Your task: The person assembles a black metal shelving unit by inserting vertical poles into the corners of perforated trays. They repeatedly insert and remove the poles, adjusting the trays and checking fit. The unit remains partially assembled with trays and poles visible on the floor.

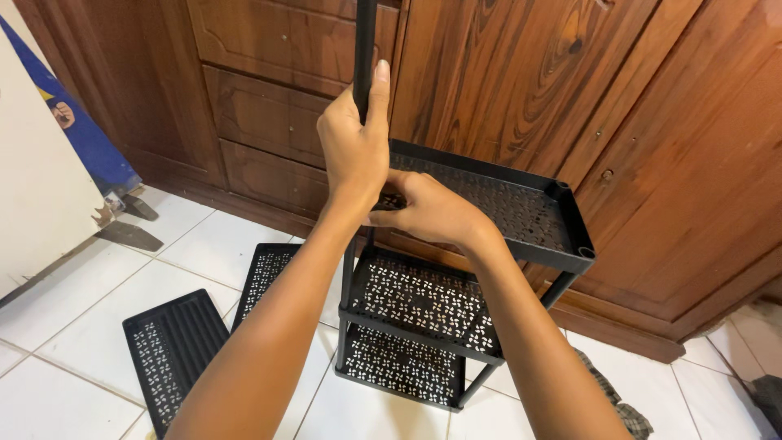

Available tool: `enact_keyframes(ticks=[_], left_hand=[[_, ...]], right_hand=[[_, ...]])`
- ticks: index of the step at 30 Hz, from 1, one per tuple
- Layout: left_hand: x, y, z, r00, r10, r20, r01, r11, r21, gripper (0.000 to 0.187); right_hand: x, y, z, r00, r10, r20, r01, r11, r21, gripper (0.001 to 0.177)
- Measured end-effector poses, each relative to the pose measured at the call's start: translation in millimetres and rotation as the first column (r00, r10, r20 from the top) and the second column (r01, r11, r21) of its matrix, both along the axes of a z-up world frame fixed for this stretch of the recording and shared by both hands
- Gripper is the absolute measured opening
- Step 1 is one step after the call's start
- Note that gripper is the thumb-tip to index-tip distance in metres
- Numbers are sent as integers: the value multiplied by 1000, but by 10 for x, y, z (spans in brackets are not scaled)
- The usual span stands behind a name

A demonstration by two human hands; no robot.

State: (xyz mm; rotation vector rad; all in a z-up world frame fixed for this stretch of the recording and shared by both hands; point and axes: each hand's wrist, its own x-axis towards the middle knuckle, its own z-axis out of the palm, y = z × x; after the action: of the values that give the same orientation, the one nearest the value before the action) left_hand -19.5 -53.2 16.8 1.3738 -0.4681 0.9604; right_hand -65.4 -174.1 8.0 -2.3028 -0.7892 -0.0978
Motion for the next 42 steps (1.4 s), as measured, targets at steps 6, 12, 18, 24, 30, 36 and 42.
enact_keyframes(ticks=[6,12,18,24,30,36,42], left_hand=[[131,120,-27,964,-261,-61,259,965,-37,54],[156,351,2,769,-627,-124,626,778,-57,52],[136,318,28,740,-655,-151,653,754,-73,50],[58,277,-8,768,-617,-170,615,785,-72,43],[2,222,-116,806,-536,-251,573,813,104,36],[-54,307,-377,1000,29,11,-31,923,384,40],[-219,368,-617,892,-82,-445,292,856,426,80]], right_hand=[[21,36,3,998,-52,-27,50,995,-87,66],[49,59,-21,998,-45,35,49,991,-126,79],[-1,66,-7,995,-40,88,49,993,-104,84],[-121,109,24,968,-80,237,104,990,-90,58],[-131,-145,52,967,-215,138,216,976,7,49],[32,-259,97,965,-167,200,50,873,485,36],[-64,-32,420,977,-27,210,-97,826,555,44]])
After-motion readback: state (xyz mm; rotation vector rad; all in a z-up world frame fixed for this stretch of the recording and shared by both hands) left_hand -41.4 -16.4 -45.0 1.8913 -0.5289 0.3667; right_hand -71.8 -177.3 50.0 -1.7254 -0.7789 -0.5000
